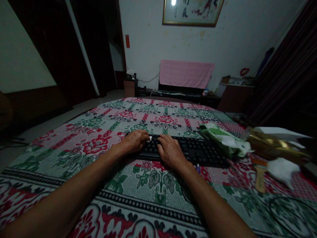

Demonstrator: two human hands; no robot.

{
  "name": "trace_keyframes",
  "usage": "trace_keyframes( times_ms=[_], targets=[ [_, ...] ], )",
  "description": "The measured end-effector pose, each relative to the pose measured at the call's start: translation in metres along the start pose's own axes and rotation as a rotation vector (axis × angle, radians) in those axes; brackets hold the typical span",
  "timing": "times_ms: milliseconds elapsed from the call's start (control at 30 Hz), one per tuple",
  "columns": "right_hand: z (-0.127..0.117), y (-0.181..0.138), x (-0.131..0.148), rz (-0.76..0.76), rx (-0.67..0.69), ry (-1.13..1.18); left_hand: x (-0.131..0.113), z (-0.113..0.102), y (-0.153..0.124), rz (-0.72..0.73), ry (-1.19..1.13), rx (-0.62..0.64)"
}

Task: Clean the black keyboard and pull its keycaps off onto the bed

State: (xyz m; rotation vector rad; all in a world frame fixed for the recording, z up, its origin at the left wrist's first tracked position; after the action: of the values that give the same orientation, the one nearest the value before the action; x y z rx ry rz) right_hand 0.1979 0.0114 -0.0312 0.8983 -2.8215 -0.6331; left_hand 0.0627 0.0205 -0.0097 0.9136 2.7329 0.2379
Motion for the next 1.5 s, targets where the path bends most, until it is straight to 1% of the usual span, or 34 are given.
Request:
trace_keyframes(
  times_ms=[133,200,300,400,567,800,967,1133,1200,1367,1500],
  targets=[
    [-0.001,0.000,0.000,0.005,-0.003,-0.003,0.004,-0.005,-0.002,-0.065,0.046,0.022],
    [-0.002,0.000,0.000,0.002,-0.005,-0.004,0.003,-0.005,-0.002,-0.051,0.038,-0.004],
    [-0.002,0.001,0.001,0.000,-0.016,0.000,0.001,-0.002,-0.001,0.006,0.005,-0.039],
    [-0.003,0.001,0.001,0.000,-0.021,0.005,0.001,-0.001,-0.001,0.038,-0.006,-0.022],
    [-0.002,0.000,0.001,-0.002,-0.032,0.009,0.003,-0.004,-0.003,0.036,0.020,0.020],
    [-0.001,0.000,0.000,0.005,-0.041,0.014,-0.006,0.003,0.000,0.066,-0.001,-0.027],
    [-0.003,0.000,0.002,0.005,-0.047,0.018,-0.011,0.004,0.000,0.080,-0.019,0.016],
    [-0.002,-0.001,0.001,0.004,-0.048,0.007,-0.012,0.004,0.001,0.056,-0.032,-0.040],
    [-0.001,-0.001,0.000,0.005,-0.049,0.013,-0.013,0.005,0.002,0.065,-0.041,-0.024],
    [-0.002,-0.001,0.001,0.004,-0.040,0.005,-0.017,0.000,0.001,0.128,-0.054,0.073],
    [-0.002,-0.001,0.002,0.003,-0.038,-0.005,-0.019,-0.004,-0.001,0.150,-0.077,0.064]
  ],
)
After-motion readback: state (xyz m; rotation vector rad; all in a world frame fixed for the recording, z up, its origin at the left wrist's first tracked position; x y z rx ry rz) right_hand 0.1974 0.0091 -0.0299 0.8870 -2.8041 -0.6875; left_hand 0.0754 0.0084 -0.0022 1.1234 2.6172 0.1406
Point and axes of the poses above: each hand's wrist, its own y-axis towards the middle knuckle, its own z-axis out of the palm, x = y × z, the point moved 6 cm from there along y, towards the middle knuckle, and after that the axes turned 10 degrees about -y, right-handed, at the moved point
